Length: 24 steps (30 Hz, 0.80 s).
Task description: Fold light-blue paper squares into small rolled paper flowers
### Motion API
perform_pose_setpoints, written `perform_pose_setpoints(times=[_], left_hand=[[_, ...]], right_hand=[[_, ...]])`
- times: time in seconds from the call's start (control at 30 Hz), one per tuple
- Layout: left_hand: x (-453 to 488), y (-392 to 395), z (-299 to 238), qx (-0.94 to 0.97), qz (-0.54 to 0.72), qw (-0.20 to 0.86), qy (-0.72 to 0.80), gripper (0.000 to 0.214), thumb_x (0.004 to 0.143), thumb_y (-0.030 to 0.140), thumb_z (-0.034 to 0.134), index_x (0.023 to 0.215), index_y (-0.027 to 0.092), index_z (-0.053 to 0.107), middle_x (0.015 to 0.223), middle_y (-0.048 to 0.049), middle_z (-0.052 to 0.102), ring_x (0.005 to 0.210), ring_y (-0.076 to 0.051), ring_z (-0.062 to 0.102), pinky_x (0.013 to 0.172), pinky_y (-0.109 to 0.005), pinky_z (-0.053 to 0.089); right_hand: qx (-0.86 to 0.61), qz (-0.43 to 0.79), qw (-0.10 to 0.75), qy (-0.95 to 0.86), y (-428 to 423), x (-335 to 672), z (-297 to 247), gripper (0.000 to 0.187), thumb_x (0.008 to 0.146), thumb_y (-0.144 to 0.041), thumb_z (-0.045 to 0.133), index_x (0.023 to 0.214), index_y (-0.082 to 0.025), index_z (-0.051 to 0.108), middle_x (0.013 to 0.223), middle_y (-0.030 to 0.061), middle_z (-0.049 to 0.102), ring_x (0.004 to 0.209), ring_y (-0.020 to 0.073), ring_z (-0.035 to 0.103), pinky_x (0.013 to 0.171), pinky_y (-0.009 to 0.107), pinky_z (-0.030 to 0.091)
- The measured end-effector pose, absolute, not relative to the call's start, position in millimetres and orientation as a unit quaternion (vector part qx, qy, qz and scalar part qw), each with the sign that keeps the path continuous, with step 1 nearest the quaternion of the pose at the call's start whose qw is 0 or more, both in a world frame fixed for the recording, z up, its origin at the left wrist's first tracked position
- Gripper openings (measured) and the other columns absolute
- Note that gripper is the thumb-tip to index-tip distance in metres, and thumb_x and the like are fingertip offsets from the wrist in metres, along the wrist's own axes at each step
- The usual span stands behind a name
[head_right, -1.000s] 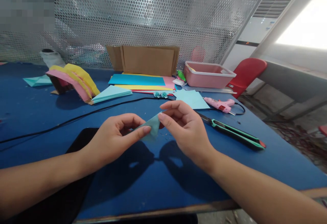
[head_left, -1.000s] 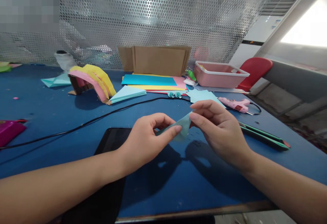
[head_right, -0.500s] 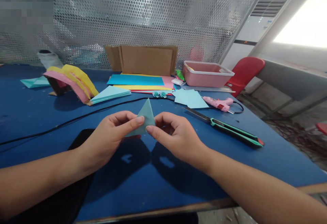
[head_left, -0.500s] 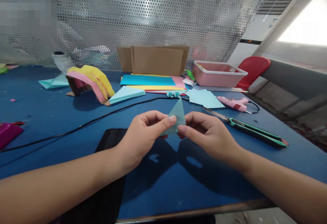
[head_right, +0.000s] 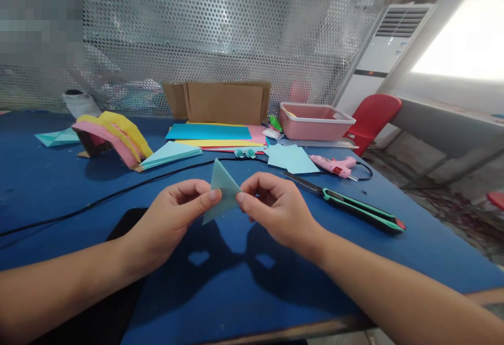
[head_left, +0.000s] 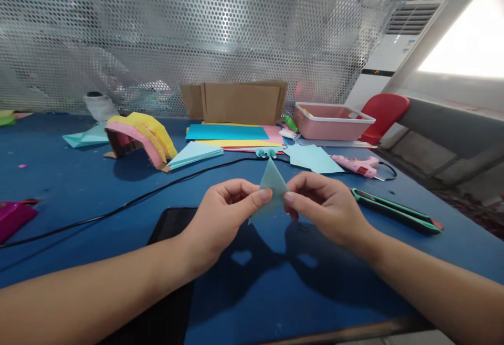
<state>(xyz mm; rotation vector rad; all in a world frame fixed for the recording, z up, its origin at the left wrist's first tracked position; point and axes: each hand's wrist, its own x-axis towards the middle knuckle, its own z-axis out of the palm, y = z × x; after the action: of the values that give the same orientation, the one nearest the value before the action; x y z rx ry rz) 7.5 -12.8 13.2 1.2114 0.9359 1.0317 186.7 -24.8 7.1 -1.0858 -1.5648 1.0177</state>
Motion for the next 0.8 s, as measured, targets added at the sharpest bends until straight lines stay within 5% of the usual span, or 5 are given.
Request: perform_pose_setpoints(times=[0.3, 0.53, 0.8], left_hand=[[6, -12, 15, 0.59, 0.336, 0.619, 0.395, 0.022, 0.074, 0.033, 0.072, 0.075, 0.016, 0.059, 0.068, 0.0037, 0.057, 0.063, -0.01, 0.05, 0.059, -0.022, 0.039], [2, -13, 27, 0.566, 0.342, 0.62, 0.422, 0.02, 0.072, 0.03, 0.072, 0.07, 0.014, 0.06, 0.058, 0.0054, 0.054, 0.051, -0.007, 0.046, 0.051, -0.021, 0.04], [1, -14, 24, 0.525, 0.323, 0.699, 0.362, 0.029, 0.073, 0.039, 0.073, 0.089, 0.015, 0.066, 0.079, -0.0014, 0.067, 0.075, -0.014, 0.062, 0.072, -0.027, 0.052]], right_hand=[[-0.438, 0.455, 0.485, -0.605, -14, 194, 12, 0.025, 0.073, -0.034, 0.073, 0.065, -0.016, 0.057, 0.053, -0.003, 0.055, 0.046, 0.009, 0.052, 0.046, 0.021, 0.043], [-0.395, 0.523, 0.475, -0.588, -12, 193, 19, 0.033, 0.074, -0.044, 0.075, 0.068, -0.016, 0.059, 0.051, -0.0034, 0.055, 0.046, 0.0097, 0.051, 0.048, 0.024, 0.043], [-0.436, 0.502, 0.446, -0.599, -14, 200, 21, 0.033, 0.069, -0.043, 0.077, 0.066, -0.015, 0.06, 0.053, -0.0043, 0.051, 0.046, 0.0073, 0.045, 0.046, 0.022, 0.035]])
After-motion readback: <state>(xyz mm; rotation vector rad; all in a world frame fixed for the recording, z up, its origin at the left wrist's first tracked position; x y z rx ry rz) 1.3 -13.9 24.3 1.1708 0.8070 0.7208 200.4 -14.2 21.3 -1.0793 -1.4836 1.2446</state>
